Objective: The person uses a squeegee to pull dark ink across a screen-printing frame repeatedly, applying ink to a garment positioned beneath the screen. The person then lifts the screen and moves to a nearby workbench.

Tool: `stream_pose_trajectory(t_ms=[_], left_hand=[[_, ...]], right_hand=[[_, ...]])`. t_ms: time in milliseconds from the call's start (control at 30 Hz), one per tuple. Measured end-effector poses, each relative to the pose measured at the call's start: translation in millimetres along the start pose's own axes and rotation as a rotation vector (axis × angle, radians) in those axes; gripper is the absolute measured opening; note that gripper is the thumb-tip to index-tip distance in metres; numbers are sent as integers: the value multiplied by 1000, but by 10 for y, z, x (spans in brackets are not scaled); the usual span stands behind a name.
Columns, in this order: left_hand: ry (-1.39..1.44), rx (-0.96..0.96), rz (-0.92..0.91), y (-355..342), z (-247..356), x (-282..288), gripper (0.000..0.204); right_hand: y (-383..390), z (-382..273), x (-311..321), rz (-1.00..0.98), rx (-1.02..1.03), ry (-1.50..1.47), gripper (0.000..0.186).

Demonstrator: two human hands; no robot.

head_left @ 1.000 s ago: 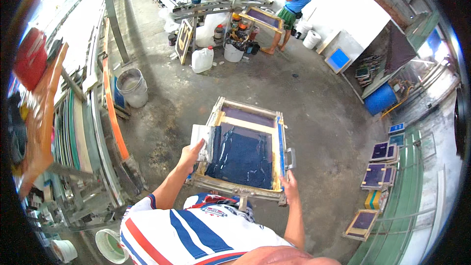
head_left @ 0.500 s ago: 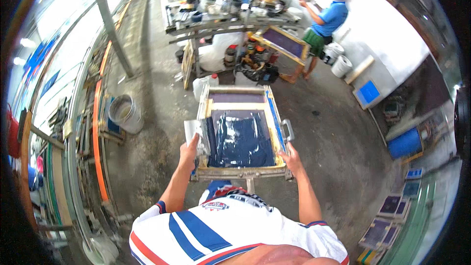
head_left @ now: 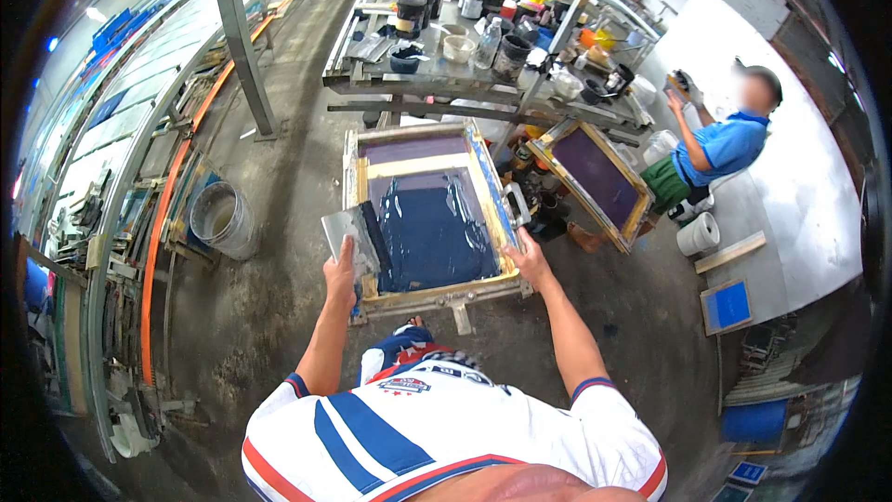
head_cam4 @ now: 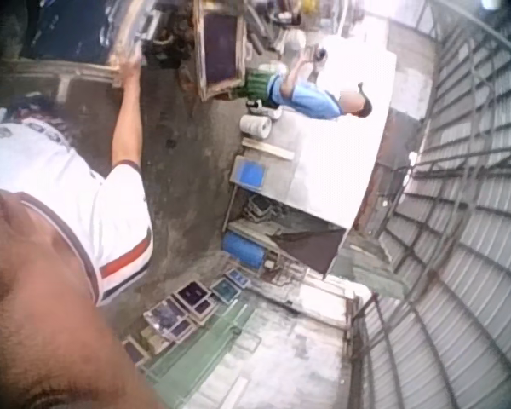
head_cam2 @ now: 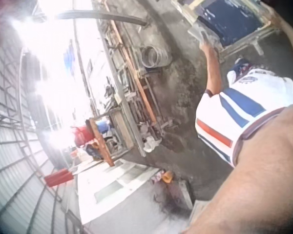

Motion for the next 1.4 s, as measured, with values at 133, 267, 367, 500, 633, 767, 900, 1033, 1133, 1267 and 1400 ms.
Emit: stream_pose_trajectory(t_ms=[133,267,367,500,633,767,900,1033,1133,1267,1400], left_hand=[[-38,-11,81,-239,67,-536,50],[-36,-50,118,-581,-132,-1027,46],[-63,-87,176,-698,-462,-1120,48],[-190,-52,228,-705,-719,-1411,52],[-223,-41,175,-801,-995,-1698,51],[-653,-236,282,-868,-1119,-1466,42],[-1093,-900,75,-514,-412,-2235,46],[-1149,-1258,-533,-239,25,-3054,41],[-1159,-1306,-777,-241,116,-3555,42],[-554,-766,-670,-1112,606,-3962,30],[-644,-988,164,-2217,1318,-4076,28]], right_hand=[[-931,27,1,-58,21,26,98],[-1650,462,59,-7,74,82,95],[-1978,779,-1,-70,49,105,91],[-2408,1127,26,-86,-39,221,94],[-2637,1319,26,-140,-122,243,95],[-2560,1202,32,-81,-149,324,84],[-2415,525,170,298,353,359,61],[-1878,-765,-594,-296,765,270,57],[-2078,-484,-847,-423,692,610,49],[-2516,-201,-500,-247,264,438,38],[-2740,126,-258,-160,-37,213,37]])
Point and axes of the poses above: each hand's wrist, its own y-axis away from the middle knuckle, its own x-axis out of the back of the hand, z = x × y, the point moved 7 cm from there along -y, towards the middle knuckle, and after that the axes turned 14 degrees about z, right-handed, at the moved point
